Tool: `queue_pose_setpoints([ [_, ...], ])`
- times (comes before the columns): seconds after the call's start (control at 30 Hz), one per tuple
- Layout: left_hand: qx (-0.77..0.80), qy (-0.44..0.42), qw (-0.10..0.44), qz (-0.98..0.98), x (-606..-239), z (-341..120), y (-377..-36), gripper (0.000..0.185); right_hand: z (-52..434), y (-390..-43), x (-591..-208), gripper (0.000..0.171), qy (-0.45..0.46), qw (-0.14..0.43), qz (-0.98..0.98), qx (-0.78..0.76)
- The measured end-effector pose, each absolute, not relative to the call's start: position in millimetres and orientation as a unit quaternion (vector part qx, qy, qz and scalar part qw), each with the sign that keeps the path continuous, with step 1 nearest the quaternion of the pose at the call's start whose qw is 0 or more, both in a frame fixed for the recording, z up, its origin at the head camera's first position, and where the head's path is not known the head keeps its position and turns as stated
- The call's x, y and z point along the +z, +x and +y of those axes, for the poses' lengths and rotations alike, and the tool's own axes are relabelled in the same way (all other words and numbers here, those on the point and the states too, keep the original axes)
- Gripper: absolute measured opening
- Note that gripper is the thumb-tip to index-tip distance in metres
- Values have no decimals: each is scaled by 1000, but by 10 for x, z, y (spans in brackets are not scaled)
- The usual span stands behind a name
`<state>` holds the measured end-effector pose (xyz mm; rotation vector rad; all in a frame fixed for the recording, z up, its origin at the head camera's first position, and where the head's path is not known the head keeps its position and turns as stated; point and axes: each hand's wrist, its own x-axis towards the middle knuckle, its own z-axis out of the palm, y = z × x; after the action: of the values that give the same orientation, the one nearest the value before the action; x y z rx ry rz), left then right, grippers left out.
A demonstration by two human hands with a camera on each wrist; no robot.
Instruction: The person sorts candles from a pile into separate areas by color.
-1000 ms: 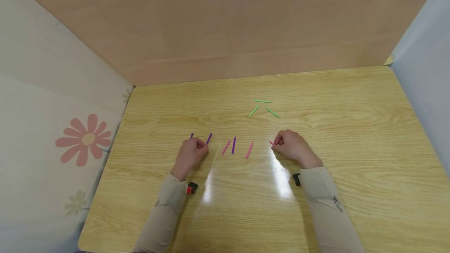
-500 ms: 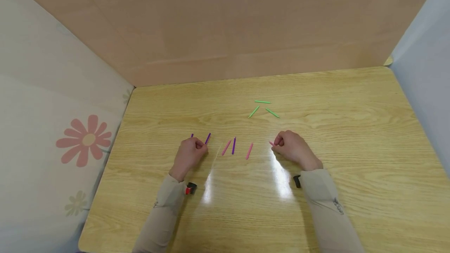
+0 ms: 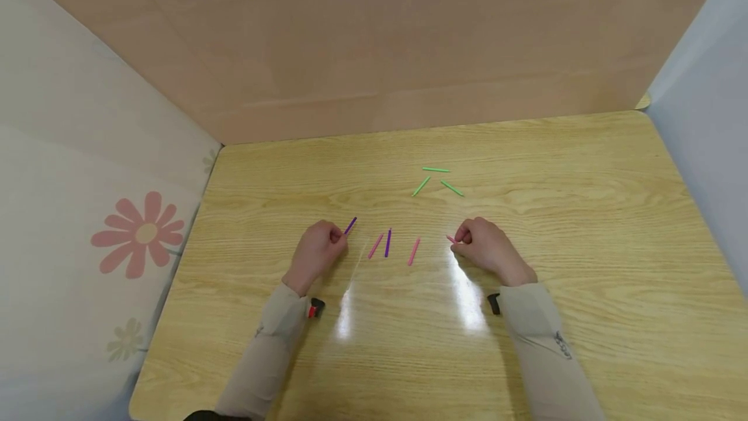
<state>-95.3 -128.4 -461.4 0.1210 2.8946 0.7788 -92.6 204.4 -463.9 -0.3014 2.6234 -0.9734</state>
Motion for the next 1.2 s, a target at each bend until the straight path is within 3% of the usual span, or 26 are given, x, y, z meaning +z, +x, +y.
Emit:
queue_pose_setpoints([
  [0.5, 184, 58, 30, 981, -4679, -1218, -1036, 15, 2046, -922, -4641, 13, -102, 168, 917, -346],
  [0.93, 166, 43, 52, 984, -4628, -1224, -1097, 15, 2053, -918, -4638, 12, -101, 165, 918, -347],
  [1.2, 149, 43, 61, 986, -4624, -1237, -1133, 28, 2058, -920, -4643, 12, -101, 167, 917, -347],
])
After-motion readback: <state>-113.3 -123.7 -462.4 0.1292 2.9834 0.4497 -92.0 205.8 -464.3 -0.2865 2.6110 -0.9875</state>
